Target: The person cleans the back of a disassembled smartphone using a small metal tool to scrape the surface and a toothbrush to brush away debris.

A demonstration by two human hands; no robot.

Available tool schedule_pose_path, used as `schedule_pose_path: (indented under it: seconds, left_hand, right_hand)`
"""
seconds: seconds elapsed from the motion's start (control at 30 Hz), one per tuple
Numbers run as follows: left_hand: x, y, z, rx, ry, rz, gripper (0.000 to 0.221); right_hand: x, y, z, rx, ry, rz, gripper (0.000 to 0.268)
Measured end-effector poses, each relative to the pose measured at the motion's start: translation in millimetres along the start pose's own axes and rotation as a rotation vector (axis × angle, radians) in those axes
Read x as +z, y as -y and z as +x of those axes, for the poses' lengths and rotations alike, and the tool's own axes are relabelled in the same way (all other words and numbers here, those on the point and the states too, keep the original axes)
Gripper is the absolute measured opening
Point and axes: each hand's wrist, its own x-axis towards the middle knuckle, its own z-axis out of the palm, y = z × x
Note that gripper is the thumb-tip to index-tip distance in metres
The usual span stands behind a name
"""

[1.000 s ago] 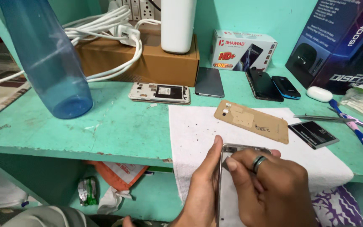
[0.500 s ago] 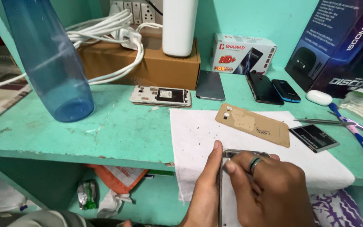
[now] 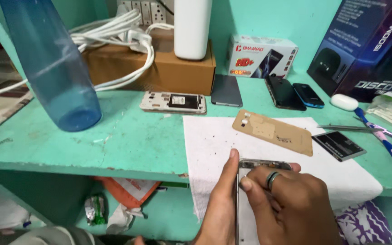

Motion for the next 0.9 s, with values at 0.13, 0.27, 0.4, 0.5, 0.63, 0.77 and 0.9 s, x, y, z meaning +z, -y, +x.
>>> schedule_pose_path:
  seconds: [0.13, 0.27, 0.4, 0.5, 0.63, 0.77, 0.9]
  left_hand:
    - [-3, 4, 3, -0.005, -0.05, 0.017, 0.067]
    - [-9, 9, 4, -0.125, -0.022, -0.016, 0.065]
    - [-8, 7, 4, -0.07, 0.134, -0.019, 0.068]
    - [-11, 1, -3, -0.2, 0.141, -0.089, 0.067]
    - [-4, 2, -2, -0.175, 0.019, -0.113, 0.061]
    - [-5, 9, 1, -0.13, 0.109, -0.121, 0.064]
    - [-9, 5, 2, -0.112, 0.212, -0.093, 0.067]
  right_hand:
    - [-8, -5, 0, -0.127, 0.092, 0.022, 0.012]
    - [-3, -4, 4, 0.006, 0.004, -0.105, 0.006]
    - [2, -3, 8, 0.075, -0.039, -0.17, 0.007]
    - [-1, -3, 0, -0.03, 0.06, -0.063, 0.01]
    - [-6, 0, 1, 0.006, 0.114, -0.061, 0.009]
    - [-2, 5, 6, 0.071, -0.036, -0.158, 0.009]
    - [-3, 7, 5, 0.035, -0.011, -0.034, 0.009]
